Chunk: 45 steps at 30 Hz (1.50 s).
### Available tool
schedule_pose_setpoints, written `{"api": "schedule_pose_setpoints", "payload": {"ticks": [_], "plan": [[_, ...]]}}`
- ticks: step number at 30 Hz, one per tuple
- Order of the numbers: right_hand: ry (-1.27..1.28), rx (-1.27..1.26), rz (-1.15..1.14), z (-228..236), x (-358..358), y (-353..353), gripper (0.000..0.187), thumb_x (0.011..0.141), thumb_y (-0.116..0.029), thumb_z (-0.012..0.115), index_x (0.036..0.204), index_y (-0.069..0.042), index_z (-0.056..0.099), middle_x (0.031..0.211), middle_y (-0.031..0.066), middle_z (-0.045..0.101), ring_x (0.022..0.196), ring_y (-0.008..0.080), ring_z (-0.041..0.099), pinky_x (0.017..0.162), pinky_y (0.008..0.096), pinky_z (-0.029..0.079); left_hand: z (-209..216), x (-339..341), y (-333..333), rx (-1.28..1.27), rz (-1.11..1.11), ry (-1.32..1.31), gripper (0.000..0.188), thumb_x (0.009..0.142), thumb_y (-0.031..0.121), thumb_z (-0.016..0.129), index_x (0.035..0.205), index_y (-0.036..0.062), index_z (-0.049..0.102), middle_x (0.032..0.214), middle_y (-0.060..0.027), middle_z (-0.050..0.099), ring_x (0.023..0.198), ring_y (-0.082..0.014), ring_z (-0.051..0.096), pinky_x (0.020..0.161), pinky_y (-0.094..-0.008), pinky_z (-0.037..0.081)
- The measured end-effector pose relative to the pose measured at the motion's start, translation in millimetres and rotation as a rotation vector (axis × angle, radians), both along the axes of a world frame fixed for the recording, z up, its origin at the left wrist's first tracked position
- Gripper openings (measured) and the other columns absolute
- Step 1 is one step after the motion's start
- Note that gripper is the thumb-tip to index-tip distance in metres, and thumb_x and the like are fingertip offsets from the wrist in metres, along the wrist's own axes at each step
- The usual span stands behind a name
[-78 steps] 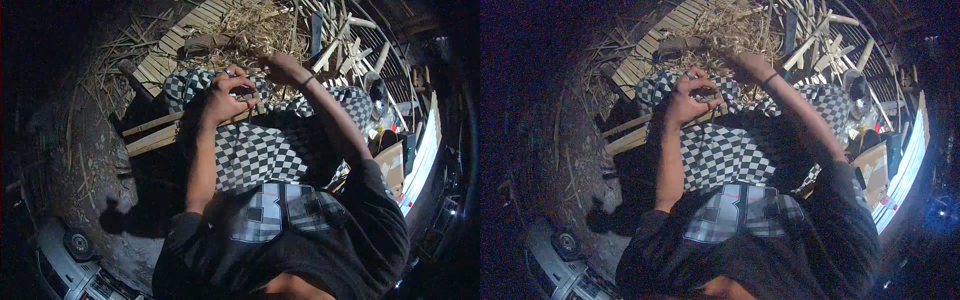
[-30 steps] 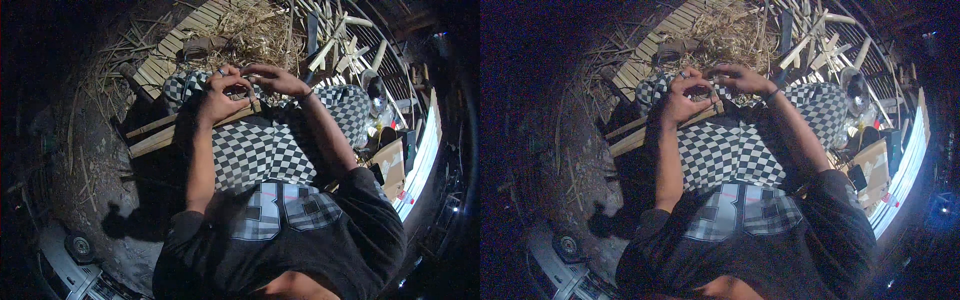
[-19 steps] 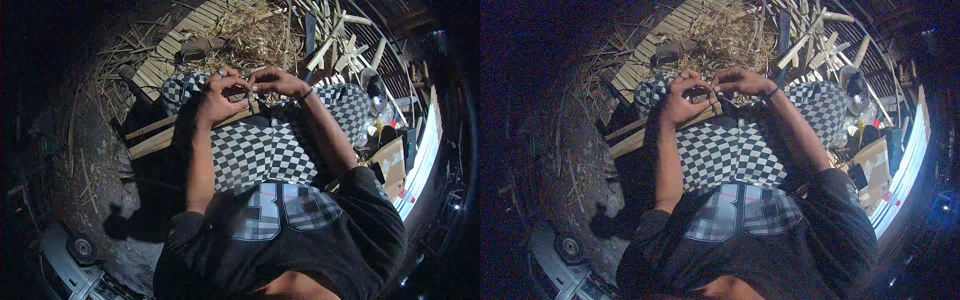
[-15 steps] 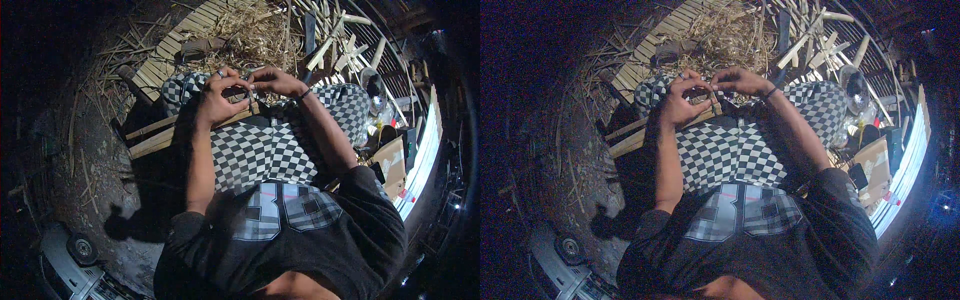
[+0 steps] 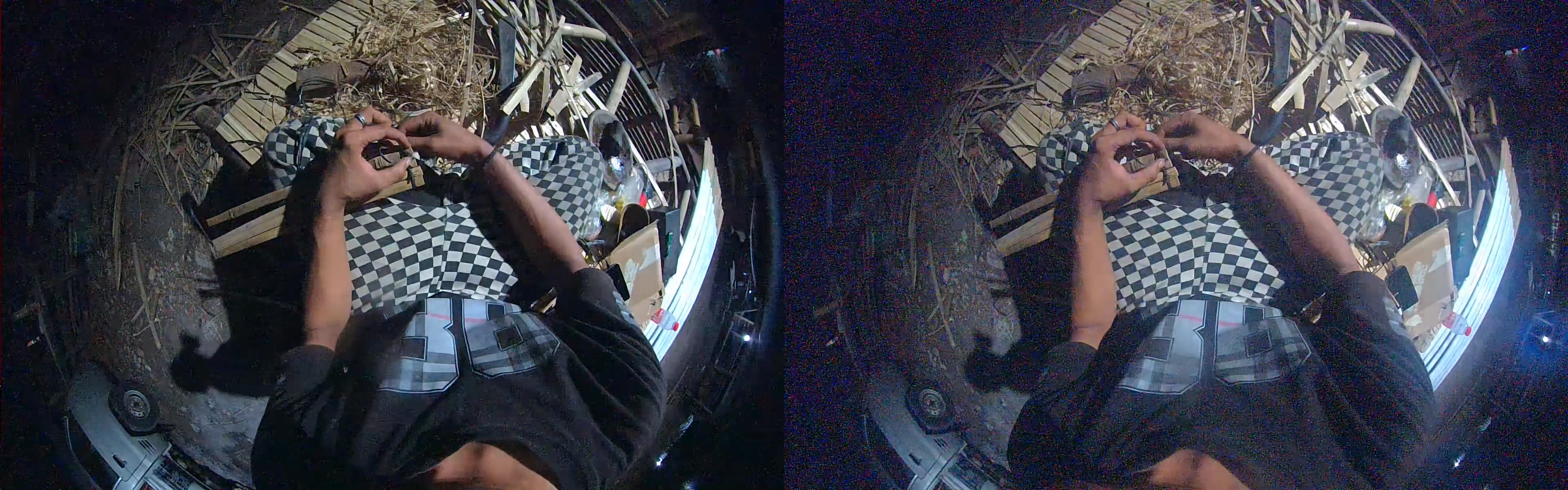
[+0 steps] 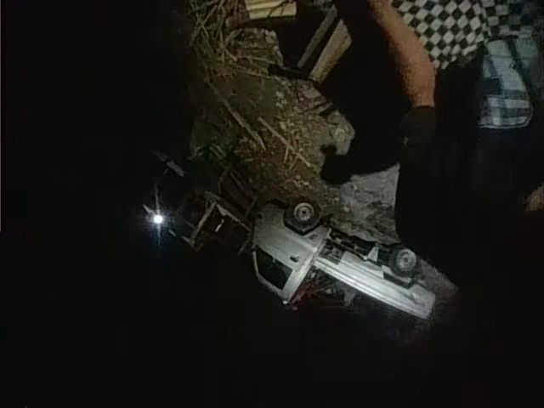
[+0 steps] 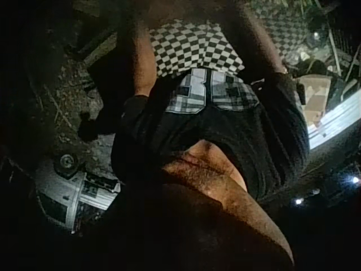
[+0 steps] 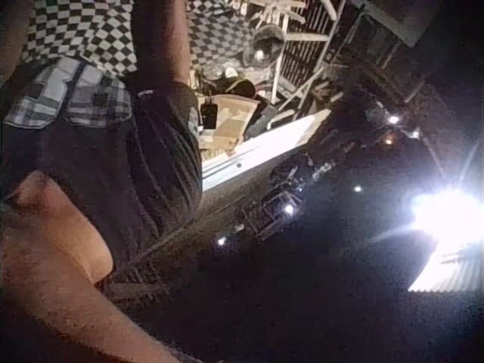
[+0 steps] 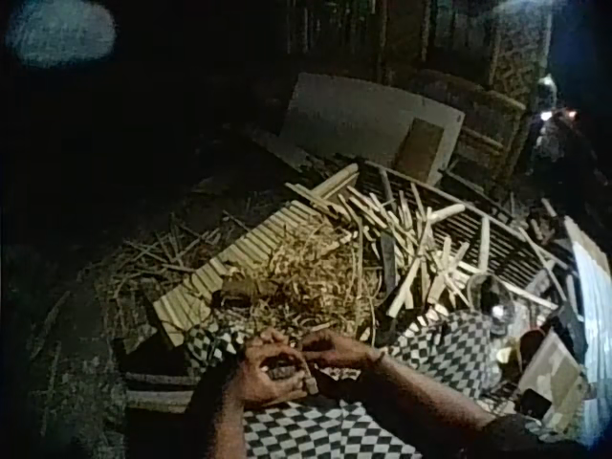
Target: The person weaves thin bamboo strips together to form a small object by hand.
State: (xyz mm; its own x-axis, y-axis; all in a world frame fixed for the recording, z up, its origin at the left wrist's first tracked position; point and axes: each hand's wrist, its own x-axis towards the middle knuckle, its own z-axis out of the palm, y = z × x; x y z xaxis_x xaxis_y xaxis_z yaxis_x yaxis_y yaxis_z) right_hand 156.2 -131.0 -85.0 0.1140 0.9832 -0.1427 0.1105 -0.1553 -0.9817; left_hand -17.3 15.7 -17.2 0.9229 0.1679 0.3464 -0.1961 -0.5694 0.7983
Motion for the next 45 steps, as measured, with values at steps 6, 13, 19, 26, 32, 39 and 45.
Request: {"api": "schedule_pose_setpoints", "payload": {"ticks": [6, 13, 19, 26, 32, 39, 45], "plan": [[0.056, -0.04, -0.076, -5.7, -2.2, 1.4, 0.023, 0.094, -0.013, 0.067, 0.113, -0.001, 0.071, 0.101, 0.0004, 0.071, 0.087, 0.0078, 0.061, 0.074, 0.0227, 0.049, -0.5, 0.2, -1.6, 0.039, 0.015, -0.004, 0.029, 0.064, 0.015, 0.088, 0.089, 0.0103, 0.073, 0.094, -0.0069, 0.061, 0.091, -0.0232, 0.065, 0.082, -0.0339, 0.052], [-0.063, 0.13, -0.045, -6.8, -5.0, 5.2, 0.023, 0.096, -0.02, 0.065, 0.108, -0.002, 0.071, 0.098, 0.0031, 0.07, 0.088, 0.0107, 0.06, 0.078, 0.0294, 0.051, -1.2, 1.9, -5.8, 0.028, 0.06, 0.006, 0.028, 0.065, 0.013, 0.091, 0.083, 0.0078, 0.069, 0.091, -0.0055, 0.06, 0.092, -0.0212, 0.062, 0.083, -0.0334, 0.051], [0.008, 0.035, -0.074, 9.6, -11.5, 6.2, 0.016, 0.092, -0.01, 0.064, 0.101, 0.002, 0.07, 0.095, 0.0035, 0.069, 0.088, 0.0103, 0.06, 0.082, 0.0267, 0.05, 5.7, -2.1, -5.3, 0.03, 0.064, 0.025, 0.03, 0.063, 0.017, 0.09, 0.082, 0.0063, 0.069, 0.093, -0.0088, 0.062, 0.089, -0.0248, 0.066, 0.079, -0.0348, 0.054], [0.025, -0.036, -0.106, 9.5, -9.7, 6.2, 0.017, 0.095, -0.017, 0.066, 0.098, -0.001, 0.069, 0.086, -0.0008, 0.065, 0.083, 0.0079, 0.056, 0.075, 0.0251, 0.048, 2.3, -1.2, -4.2, 0.039, 0.07, -0.015, 0.028, 0.063, 0.014, 0.087, 0.083, 0.0063, 0.069, 0.092, -0.0091, 0.061, 0.088, -0.0248, 0.066, 0.078, -0.0349, 0.054], [-0.136, -0.005, -0.15, 3.7, -2.3, 6.0, 0.023, 0.097, -0.023, 0.065, 0.104, -0.003, 0.073, 0.089, 0.002, 0.07, 0.077, 0.0081, 0.057, 0.068, 0.0285, 0.048, 2.7, 1.0, -4.0, 0.004, 0.043, -0.014, 0.027, 0.063, 0.014, 0.087, 0.083, 0.0072, 0.069, 0.092, -0.0088, 0.061, 0.086, -0.0248, 0.066, 0.078, -0.035, 0.054], [-0.122, -0.237, -0.275, 17.9, -9.7, 12.3, 0.022, 0.096, -0.025, 0.069, 0.102, -0.005, 0.072, 0.087, -0.0021, 0.066, 0.078, 0.005, 0.054, 0.065, 0.0235, 0.045, 1.8, -6.8, -0.1, 0.034, 0.054, -0.025, 0.028, 0.063, 0.015, 0.088, 0.082, 0.0073, 0.07, 0.092, -0.008, 0.06, 0.084, -0.0228, 0.065, 0.076, -0.0346, 0.053], [-0.385, -0.176, -0.385, -36.1, 22.0, 3.4, 0.037, 0.091, -0.025, 0.071, 0.123, -0.006, 0.069, 0.124, 0.0142, 0.069, 0.114, 0.0216, 0.064, 0.099, 0.0369, 0.049, -3.3, 3.6, -5.2, 0.024, 0.042, -0.053, 0.029, 0.062, 0.015, 0.09, 0.081, 0.007, 0.07, 0.091, -0.0078, 0.061, 0.082, -0.0219, 0.065, 0.074, -0.0339, 0.053]]}}
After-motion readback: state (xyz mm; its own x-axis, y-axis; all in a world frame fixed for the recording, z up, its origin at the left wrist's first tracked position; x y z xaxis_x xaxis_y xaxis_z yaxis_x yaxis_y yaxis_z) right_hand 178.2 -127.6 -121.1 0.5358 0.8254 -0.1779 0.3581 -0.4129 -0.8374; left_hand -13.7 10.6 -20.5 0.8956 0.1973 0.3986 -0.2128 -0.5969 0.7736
